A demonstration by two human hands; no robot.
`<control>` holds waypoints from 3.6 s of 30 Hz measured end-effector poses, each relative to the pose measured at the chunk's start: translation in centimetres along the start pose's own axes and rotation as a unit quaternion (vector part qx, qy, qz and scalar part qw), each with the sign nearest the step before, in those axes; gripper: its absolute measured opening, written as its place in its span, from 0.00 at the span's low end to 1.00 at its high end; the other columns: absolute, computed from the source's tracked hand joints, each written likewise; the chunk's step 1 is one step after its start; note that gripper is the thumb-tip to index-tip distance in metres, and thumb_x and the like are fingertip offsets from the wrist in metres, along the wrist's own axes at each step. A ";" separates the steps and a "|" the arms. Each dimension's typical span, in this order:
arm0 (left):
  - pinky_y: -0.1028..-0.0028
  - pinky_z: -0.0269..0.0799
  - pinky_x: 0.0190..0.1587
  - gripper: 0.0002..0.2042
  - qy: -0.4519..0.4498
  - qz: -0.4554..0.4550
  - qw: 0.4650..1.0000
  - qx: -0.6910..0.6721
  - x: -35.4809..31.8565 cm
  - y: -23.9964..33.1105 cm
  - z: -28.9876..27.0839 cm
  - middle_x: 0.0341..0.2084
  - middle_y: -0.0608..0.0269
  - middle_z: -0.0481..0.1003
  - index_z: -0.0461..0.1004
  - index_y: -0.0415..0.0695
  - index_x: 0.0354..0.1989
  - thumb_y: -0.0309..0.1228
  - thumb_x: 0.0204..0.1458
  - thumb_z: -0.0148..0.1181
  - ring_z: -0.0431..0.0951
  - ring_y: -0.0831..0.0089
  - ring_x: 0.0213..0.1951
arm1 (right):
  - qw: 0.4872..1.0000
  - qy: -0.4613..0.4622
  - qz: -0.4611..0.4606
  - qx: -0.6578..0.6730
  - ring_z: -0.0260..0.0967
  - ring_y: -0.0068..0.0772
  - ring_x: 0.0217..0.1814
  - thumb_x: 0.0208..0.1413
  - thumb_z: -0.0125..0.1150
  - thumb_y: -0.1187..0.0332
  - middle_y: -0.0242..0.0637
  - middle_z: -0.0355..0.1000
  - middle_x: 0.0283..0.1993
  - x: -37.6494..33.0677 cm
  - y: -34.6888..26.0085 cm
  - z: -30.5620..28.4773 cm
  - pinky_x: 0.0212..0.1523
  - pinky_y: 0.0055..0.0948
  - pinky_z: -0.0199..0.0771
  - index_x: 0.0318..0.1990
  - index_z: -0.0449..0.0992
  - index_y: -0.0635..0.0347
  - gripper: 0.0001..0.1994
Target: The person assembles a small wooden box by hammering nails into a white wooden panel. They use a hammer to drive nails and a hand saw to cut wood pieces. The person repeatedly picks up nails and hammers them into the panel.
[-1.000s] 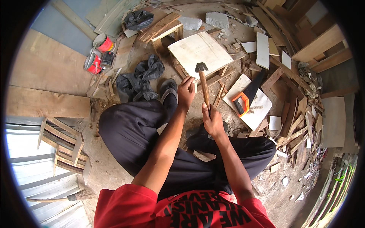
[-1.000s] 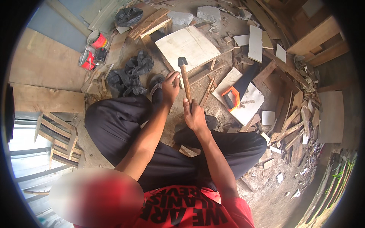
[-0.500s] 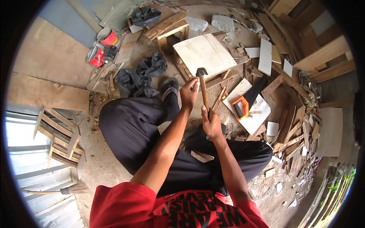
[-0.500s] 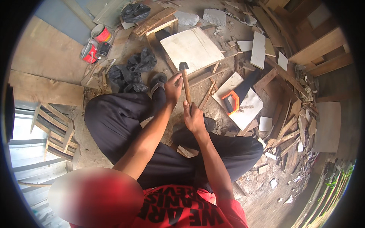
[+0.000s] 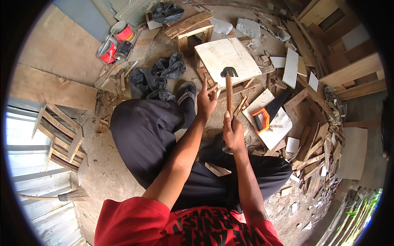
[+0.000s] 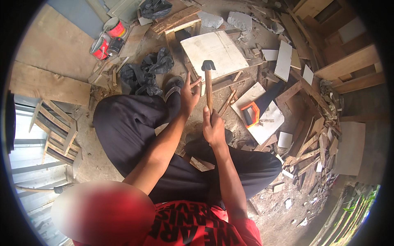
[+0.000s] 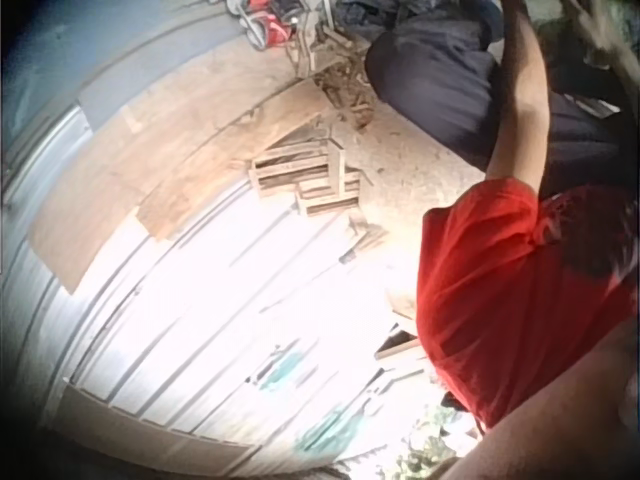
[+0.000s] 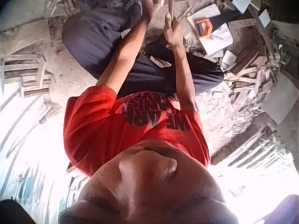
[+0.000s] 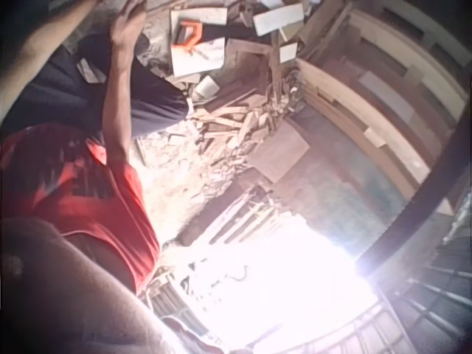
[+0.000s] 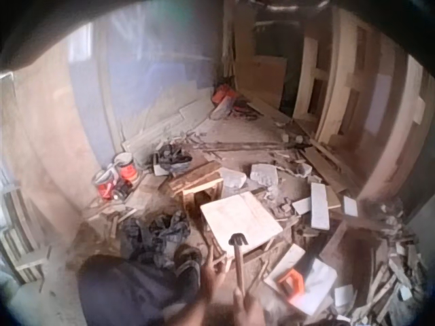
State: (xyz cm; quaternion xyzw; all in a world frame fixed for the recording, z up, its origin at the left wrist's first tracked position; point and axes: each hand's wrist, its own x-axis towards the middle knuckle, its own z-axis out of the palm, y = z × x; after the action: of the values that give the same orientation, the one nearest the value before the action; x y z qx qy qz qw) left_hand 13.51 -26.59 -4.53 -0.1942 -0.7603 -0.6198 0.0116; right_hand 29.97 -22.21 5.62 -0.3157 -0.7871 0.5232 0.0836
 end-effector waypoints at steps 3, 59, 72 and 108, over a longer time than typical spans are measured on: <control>0.80 0.71 0.29 0.18 0.101 -0.030 0.973 -0.206 3.0 -1.3 0.8 0.33 0.59 0.83 0.70 0.32 0.55 0.27 0.58 0.62 0.73 0.80 0.21 | 0.999 -0.024 0.032 -0.025 0.74 0.51 0.26 0.70 0.44 0.46 0.52 0.69 0.20 0.8 0.1 0.2 0.33 0.47 0.70 0.32 0.71 0.70 0.30; 0.59 0.67 0.31 0.34 0.141 -0.254 0.955 -0.061 9.4 -3.0 4.7 0.15 0.45 0.74 0.76 0.28 0.22 0.56 0.58 0.59 0.73 0.65 0.21 | 0.964 0.035 -0.211 0.160 0.53 0.18 0.15 0.72 0.37 0.47 0.26 0.56 0.17 -1.0 -4.5 -0.9 0.16 0.21 0.53 0.28 0.62 0.60 0.26; 0.65 0.67 0.31 0.29 0.139 -0.265 0.949 -0.103 8.8 -4.6 4.8 0.19 0.55 0.77 0.78 0.28 0.28 0.51 0.57 0.63 0.73 0.72 0.24 | 0.976 0.080 -0.155 0.130 0.53 0.17 0.15 0.72 0.36 0.47 0.25 0.56 0.16 -0.9 -4.1 -1.9 0.15 0.23 0.50 0.25 0.60 0.57 0.27; 0.69 0.70 0.51 0.32 0.040 -0.344 0.881 -0.322 9.6 -4.7 4.6 0.49 0.57 0.78 0.76 0.33 0.53 0.52 0.53 0.68 0.76 0.71 0.47 | 0.998 -0.014 -0.039 -0.052 0.59 0.27 0.18 0.72 0.41 0.47 0.32 0.62 0.16 0.6 3.1 0.3 0.20 0.34 0.57 0.22 0.67 0.64 0.31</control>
State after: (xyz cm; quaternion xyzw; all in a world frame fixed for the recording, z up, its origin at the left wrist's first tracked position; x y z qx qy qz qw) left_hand 4.21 -20.33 -7.55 0.1118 -0.5366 -0.8027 -0.2351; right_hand 30.67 -21.28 2.67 -0.2818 -0.8261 0.4821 0.0764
